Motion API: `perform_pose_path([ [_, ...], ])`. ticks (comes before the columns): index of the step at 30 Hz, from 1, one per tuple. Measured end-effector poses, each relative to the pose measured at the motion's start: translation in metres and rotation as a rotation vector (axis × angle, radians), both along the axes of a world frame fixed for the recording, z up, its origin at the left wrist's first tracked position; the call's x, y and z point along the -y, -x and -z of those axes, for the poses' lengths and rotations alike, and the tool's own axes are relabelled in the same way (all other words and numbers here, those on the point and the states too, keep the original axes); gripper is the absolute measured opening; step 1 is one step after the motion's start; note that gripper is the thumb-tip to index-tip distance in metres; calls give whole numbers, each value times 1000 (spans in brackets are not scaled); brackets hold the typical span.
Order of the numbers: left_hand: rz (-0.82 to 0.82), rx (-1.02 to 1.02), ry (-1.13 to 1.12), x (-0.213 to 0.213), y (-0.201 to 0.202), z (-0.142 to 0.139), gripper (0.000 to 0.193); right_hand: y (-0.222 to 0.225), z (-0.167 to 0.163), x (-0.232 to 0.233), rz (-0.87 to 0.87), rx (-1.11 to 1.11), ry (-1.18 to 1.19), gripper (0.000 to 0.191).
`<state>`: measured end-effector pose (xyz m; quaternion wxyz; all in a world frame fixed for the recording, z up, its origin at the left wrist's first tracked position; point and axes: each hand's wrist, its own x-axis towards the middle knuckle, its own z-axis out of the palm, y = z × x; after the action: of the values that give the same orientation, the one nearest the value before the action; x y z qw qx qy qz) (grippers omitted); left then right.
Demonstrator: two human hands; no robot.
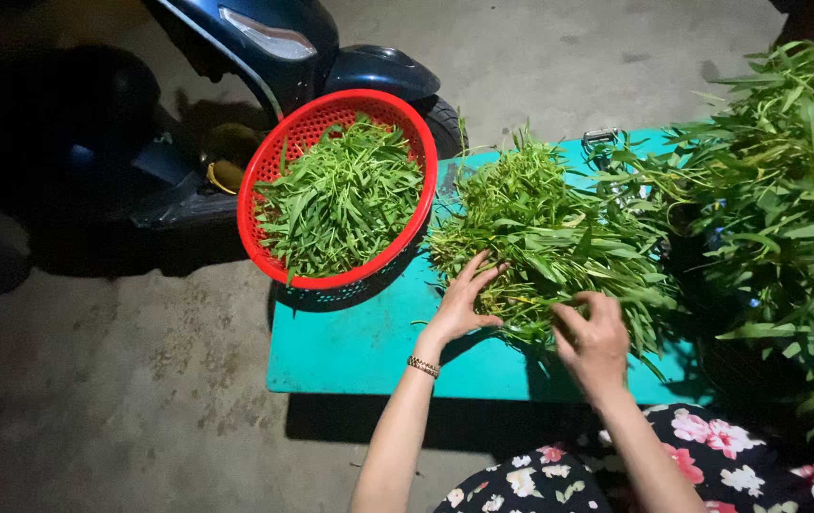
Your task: The person sits at a low teal table and picks edible leaves and tender tips from stalks of water spinach, placing the picked greens into a red perforated basket while discarding stems and yellowed pieces on the table. They gather and turn the pile of stalks to reach unprocessed portions.
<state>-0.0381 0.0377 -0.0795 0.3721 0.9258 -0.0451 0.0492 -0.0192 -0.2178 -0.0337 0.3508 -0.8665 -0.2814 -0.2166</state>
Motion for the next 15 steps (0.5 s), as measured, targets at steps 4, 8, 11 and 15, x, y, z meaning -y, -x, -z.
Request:
perform_pose_path([
  [4, -7, 25, 19, 5, 2, -1, 106, -9, 1, -39, -38, -189, 89, 18],
  [8, -18, 75, 37, 11, 2, -1, 106, -18, 17, -67, 117, -189, 209, 34],
  [11, -53, 48, 7, 16, 4, 1, 107, -20, 24, -77, 166, -171, 162, 38],
  [15, -37, 82, 43, 17, 3, 5, 104, -21, 21, -78, 192, -277, 126, 36],
])
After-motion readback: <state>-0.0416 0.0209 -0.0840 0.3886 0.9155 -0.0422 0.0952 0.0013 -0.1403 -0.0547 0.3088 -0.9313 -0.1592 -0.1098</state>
